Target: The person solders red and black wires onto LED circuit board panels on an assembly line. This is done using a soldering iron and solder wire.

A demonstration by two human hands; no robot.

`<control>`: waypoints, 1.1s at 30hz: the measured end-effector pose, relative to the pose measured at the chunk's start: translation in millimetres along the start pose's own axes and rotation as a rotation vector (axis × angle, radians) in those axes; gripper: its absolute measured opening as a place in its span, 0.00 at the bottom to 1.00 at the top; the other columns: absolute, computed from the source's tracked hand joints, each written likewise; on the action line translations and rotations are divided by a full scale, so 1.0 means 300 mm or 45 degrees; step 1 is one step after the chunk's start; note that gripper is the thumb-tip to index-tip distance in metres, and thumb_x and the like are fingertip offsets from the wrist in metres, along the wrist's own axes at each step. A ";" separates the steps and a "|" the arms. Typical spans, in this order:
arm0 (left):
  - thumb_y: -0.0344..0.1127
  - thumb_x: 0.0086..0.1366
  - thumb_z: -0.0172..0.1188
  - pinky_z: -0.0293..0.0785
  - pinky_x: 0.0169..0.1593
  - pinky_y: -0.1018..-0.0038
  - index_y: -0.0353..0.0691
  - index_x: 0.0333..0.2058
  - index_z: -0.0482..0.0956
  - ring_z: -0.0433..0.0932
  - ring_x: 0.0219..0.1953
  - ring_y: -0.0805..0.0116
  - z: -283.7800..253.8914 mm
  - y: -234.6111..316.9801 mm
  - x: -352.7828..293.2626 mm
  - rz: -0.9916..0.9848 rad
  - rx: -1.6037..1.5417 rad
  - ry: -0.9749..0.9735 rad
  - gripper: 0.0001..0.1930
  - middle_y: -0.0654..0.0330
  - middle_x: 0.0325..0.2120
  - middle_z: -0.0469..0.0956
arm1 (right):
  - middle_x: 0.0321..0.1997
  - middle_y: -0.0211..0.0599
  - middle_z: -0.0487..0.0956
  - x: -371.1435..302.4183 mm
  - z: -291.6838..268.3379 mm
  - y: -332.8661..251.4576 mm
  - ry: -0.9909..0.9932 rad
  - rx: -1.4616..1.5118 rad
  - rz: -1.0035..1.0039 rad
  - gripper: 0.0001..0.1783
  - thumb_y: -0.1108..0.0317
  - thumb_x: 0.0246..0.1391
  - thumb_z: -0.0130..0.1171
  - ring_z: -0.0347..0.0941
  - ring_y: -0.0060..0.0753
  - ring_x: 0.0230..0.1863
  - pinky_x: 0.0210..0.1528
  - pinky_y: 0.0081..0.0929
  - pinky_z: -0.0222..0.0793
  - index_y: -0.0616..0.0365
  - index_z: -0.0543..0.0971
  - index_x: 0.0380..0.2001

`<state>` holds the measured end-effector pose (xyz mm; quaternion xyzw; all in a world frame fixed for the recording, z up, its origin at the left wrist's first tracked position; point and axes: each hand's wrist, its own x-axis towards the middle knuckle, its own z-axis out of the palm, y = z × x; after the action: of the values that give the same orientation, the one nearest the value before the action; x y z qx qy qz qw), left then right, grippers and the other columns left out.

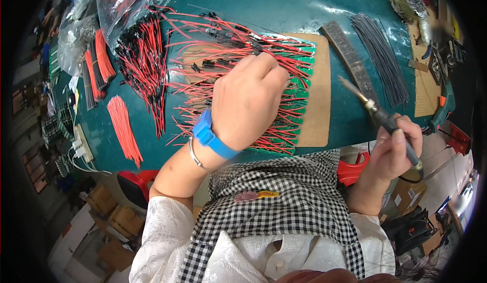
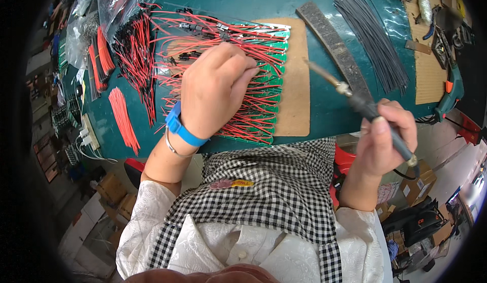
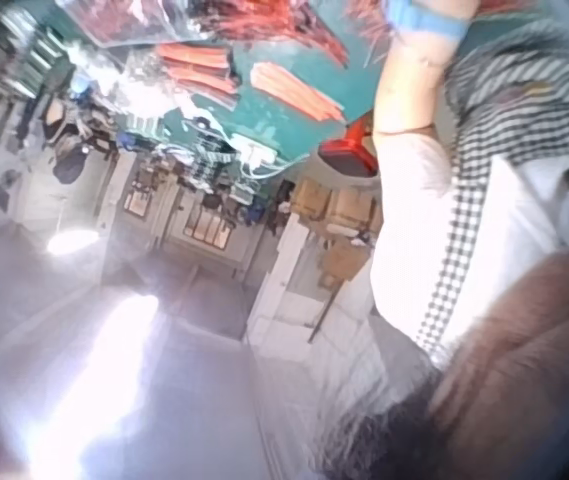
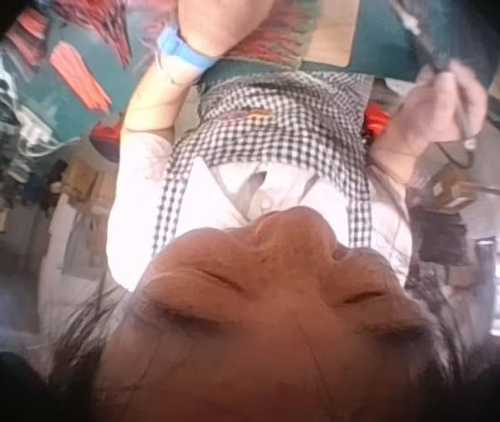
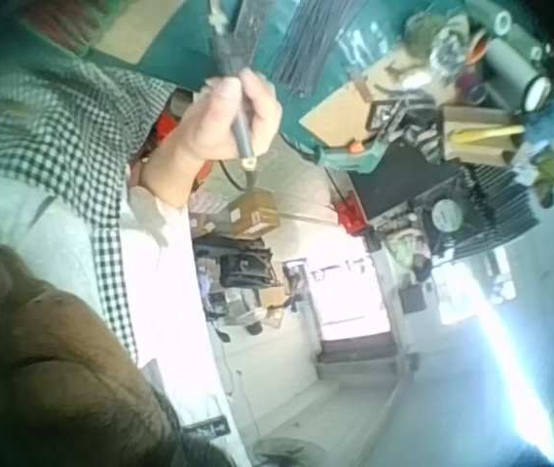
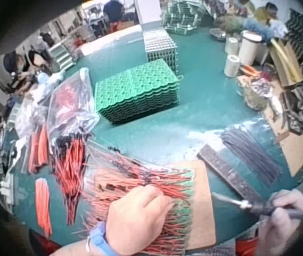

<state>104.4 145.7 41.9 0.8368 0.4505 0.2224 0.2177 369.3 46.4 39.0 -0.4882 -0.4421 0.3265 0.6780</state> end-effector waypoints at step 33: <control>0.62 0.39 0.75 0.65 0.48 0.58 0.40 0.43 0.81 0.73 0.45 0.53 -0.110 -0.124 0.160 -0.005 0.441 -0.309 0.37 0.57 0.37 0.76 | 0.46 0.40 0.78 0.344 -0.262 0.083 0.576 0.563 0.455 0.20 0.72 0.65 0.56 0.74 0.28 0.37 0.40 0.26 0.73 0.69 0.71 0.58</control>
<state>85.0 210.4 55.9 0.8814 0.4542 0.0388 0.1236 482.0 115.0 33.8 -0.4592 -0.1074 0.4112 0.7800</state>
